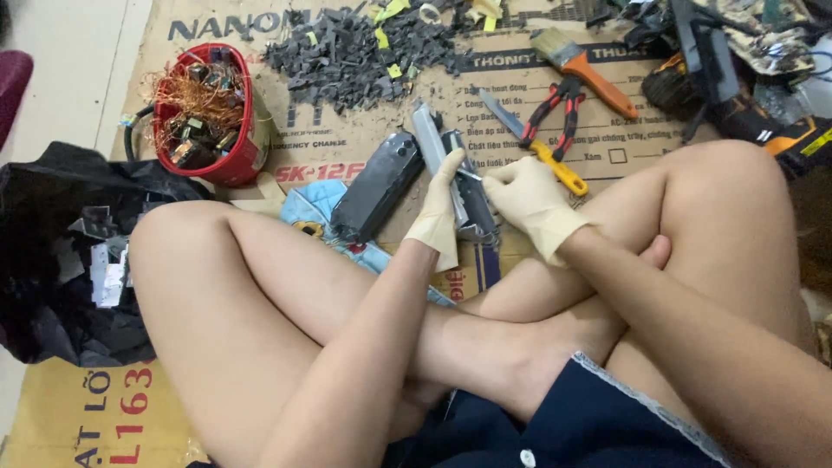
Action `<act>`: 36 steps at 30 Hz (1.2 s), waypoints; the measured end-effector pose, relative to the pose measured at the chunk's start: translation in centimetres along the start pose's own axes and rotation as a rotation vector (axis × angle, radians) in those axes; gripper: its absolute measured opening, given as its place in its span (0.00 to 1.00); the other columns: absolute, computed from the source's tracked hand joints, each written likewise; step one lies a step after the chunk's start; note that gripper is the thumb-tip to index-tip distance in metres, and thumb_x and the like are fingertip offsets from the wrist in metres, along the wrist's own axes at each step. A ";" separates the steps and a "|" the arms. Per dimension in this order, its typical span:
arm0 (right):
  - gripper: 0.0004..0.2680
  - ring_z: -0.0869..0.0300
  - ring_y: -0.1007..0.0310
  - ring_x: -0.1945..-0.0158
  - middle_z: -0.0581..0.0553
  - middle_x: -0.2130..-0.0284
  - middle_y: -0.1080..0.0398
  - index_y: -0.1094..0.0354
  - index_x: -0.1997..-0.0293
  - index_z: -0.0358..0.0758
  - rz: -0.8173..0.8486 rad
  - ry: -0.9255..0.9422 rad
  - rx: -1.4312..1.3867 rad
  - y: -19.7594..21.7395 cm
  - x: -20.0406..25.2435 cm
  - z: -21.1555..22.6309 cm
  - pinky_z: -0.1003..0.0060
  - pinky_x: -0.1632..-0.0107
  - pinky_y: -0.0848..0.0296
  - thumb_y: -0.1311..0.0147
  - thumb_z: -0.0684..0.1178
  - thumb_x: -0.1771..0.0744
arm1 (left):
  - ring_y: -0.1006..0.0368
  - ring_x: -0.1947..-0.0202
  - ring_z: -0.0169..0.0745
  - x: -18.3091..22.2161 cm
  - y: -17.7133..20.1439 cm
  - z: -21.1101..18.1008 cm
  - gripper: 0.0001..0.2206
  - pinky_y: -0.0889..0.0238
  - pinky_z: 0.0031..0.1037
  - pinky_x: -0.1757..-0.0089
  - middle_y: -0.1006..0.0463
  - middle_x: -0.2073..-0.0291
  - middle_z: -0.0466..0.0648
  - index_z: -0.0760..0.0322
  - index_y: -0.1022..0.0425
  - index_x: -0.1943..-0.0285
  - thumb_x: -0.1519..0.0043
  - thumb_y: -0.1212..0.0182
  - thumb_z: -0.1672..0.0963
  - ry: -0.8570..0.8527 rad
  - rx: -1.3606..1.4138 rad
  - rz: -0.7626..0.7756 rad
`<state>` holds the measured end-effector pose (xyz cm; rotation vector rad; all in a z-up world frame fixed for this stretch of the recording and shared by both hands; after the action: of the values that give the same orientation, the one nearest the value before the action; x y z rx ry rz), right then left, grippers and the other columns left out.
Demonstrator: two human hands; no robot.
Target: Scraping residue or excess material from a plastic electronic component housing using a small tool while sitting on the floor.
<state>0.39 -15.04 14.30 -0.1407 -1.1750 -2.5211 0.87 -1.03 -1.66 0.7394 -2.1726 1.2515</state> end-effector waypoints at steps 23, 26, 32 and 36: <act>0.15 0.63 0.31 0.84 0.43 0.75 0.26 0.29 0.47 0.40 -0.028 0.083 -0.385 3.3 2.9 0.7 0.70 0.85 0.34 0.42 0.43 0.39 | 0.26 0.43 0.57 8.6 -1.1 -5.1 0.21 0.33 0.50 0.44 0.19 0.51 0.57 0.63 0.22 0.45 0.47 0.42 0.54 -0.342 -1.485 -0.394; 0.12 0.60 0.28 0.70 0.49 0.68 0.24 0.28 0.50 0.51 -0.007 0.054 -0.148 0.8 1.9 -0.2 0.64 0.69 0.31 0.47 0.48 0.38 | 0.27 0.42 0.60 9.2 -1.3 -5.0 0.25 0.34 0.50 0.43 0.21 0.49 0.60 0.66 0.23 0.44 0.51 0.36 0.52 -0.307 -1.485 -0.393; 0.08 0.56 0.23 0.51 0.54 0.61 0.22 0.22 0.60 0.63 -0.113 0.011 0.043 -2.4 -1.2 -2.3 0.57 0.49 0.24 0.41 0.55 0.39 | 0.27 0.41 0.61 7.9 -0.8 -5.3 0.27 0.35 0.47 0.43 0.21 0.47 0.63 0.69 0.24 0.43 0.51 0.31 0.52 -0.280 -1.459 -0.362; 0.07 0.52 0.22 0.53 0.49 0.68 0.22 0.21 0.64 0.56 -0.129 0.042 0.009 -1.8 -1.2 -1.6 0.55 0.52 0.24 0.42 0.53 0.41 | 0.27 0.42 0.61 7.4 -0.7 -5.2 0.26 0.33 0.46 0.43 0.21 0.47 0.62 0.68 0.23 0.43 0.51 0.31 0.52 -0.280 -1.501 -0.378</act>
<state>0.94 -14.88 11.63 -0.0104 -1.2155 -2.6153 -3.08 1.82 5.97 0.5489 -2.2453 -0.7644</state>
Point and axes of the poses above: each hand's wrist, its own x-axis away from the middle knuckle, its own y-axis out of the back of the hand, z = x × y, the point moved 4 cm from there along -x, towards the middle knuckle
